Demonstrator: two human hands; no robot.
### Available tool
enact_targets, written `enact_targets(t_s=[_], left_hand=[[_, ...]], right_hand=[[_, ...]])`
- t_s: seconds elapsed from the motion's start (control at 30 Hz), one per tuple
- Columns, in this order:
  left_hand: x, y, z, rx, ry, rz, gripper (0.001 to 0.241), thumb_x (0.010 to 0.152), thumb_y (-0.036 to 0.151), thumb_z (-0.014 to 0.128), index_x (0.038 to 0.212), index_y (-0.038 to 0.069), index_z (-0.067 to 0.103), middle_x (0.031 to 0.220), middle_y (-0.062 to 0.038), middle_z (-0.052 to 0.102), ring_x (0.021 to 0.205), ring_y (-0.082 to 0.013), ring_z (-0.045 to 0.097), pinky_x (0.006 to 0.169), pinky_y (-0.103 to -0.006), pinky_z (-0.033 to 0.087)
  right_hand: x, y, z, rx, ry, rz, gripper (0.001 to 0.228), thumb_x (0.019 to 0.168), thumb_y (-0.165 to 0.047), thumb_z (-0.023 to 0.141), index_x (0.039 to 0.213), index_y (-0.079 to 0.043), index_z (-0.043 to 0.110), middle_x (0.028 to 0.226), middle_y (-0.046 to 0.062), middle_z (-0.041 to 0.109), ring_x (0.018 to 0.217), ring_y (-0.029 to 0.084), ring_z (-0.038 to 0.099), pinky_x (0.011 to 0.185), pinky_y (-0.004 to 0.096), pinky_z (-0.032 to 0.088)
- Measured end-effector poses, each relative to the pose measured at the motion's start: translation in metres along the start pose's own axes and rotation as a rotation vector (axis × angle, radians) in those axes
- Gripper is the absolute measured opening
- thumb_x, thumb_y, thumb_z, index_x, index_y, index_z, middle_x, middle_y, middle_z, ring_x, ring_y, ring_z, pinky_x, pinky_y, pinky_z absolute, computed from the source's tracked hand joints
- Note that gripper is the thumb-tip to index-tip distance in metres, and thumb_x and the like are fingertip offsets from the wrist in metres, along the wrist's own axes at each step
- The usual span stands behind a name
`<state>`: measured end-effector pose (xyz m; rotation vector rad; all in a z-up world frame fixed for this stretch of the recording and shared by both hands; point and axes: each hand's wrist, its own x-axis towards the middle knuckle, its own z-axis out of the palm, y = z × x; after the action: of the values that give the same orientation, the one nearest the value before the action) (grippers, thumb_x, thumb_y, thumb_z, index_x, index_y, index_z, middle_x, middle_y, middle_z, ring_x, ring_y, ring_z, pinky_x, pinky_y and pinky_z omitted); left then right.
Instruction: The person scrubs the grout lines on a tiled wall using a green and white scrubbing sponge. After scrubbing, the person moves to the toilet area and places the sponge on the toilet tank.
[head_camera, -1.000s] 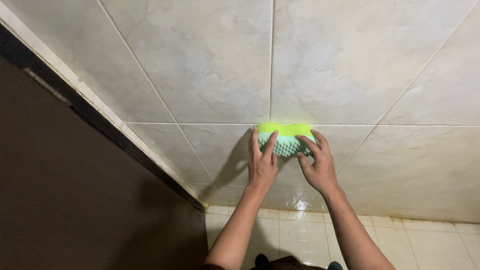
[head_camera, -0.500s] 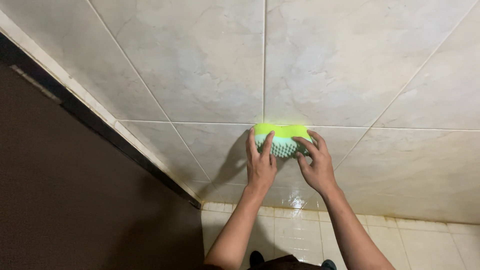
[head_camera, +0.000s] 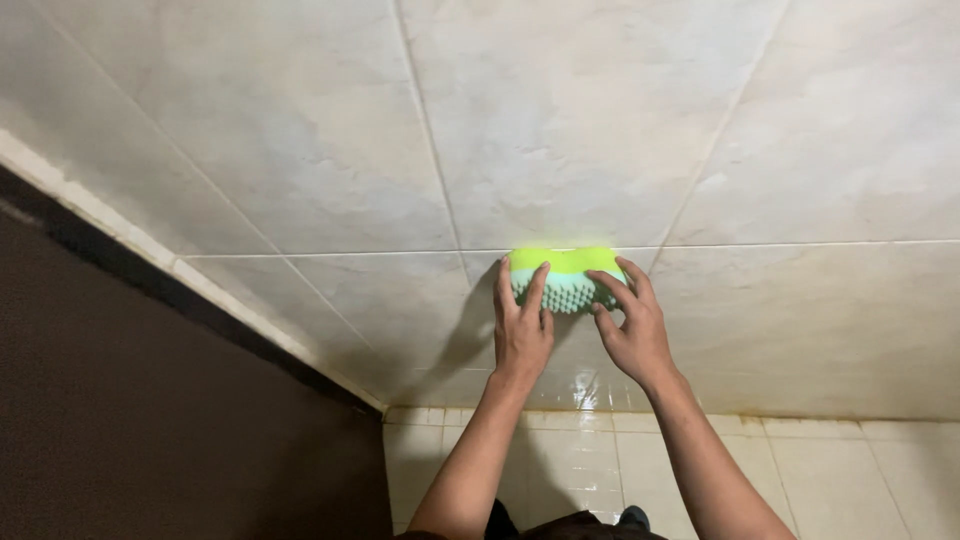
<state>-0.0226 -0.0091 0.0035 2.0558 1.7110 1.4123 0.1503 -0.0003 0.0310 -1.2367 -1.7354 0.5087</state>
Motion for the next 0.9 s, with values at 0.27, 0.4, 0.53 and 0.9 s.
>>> enact_targets(t_s=[0.27,0.4,0.53,0.9], left_hand=[[0.0,0.037,0.039,-0.008,-0.009,0.0,0.077,0.083,-0.004,0.07,0.152,0.022,0.047,0.163,-0.029,0.021,0.145,-0.0524,0.034,0.111,-0.0541,0.044],[-0.002,0.048,0.058,0.005,0.017,0.024,0.075,0.083,-0.002,0.071,0.151,0.02,0.048,0.162,-0.03,0.022,0.144,-0.0532,0.036,0.111,-0.0548,0.044],[-0.004,0.061,0.074,-0.029,0.033,0.012,0.073,0.085,-0.003,0.07,0.151,0.019,0.049,0.163,-0.03,0.022,0.144,-0.0534,0.038,0.11,-0.0546,0.045],[-0.009,0.086,0.113,0.004,0.06,-0.034,0.073,0.082,-0.002,0.072,0.148,0.02,0.05,0.162,-0.029,0.024,0.14,-0.0534,0.041,0.107,-0.0539,0.047]], right_hand=[[-0.004,0.025,-0.047,-0.014,0.018,-0.012,0.05,0.086,0.0,0.069,0.132,-0.02,0.068,0.155,0.02,0.044,0.123,0.034,0.062,0.092,0.04,0.057],[-0.007,0.046,-0.063,0.01,0.044,-0.12,0.052,0.085,0.004,0.067,0.132,-0.019,0.07,0.155,0.022,0.044,0.134,0.039,0.056,0.104,0.042,0.052],[-0.006,0.054,-0.084,-0.012,-0.013,-0.075,0.054,0.083,0.005,0.066,0.13,-0.021,0.07,0.157,0.022,0.043,0.136,0.038,0.053,0.105,0.043,0.05],[-0.006,0.086,-0.122,-0.025,-0.103,-0.103,0.047,0.076,0.01,0.062,0.109,-0.019,0.079,0.16,0.023,0.037,0.146,0.04,0.042,0.106,0.043,0.048]])
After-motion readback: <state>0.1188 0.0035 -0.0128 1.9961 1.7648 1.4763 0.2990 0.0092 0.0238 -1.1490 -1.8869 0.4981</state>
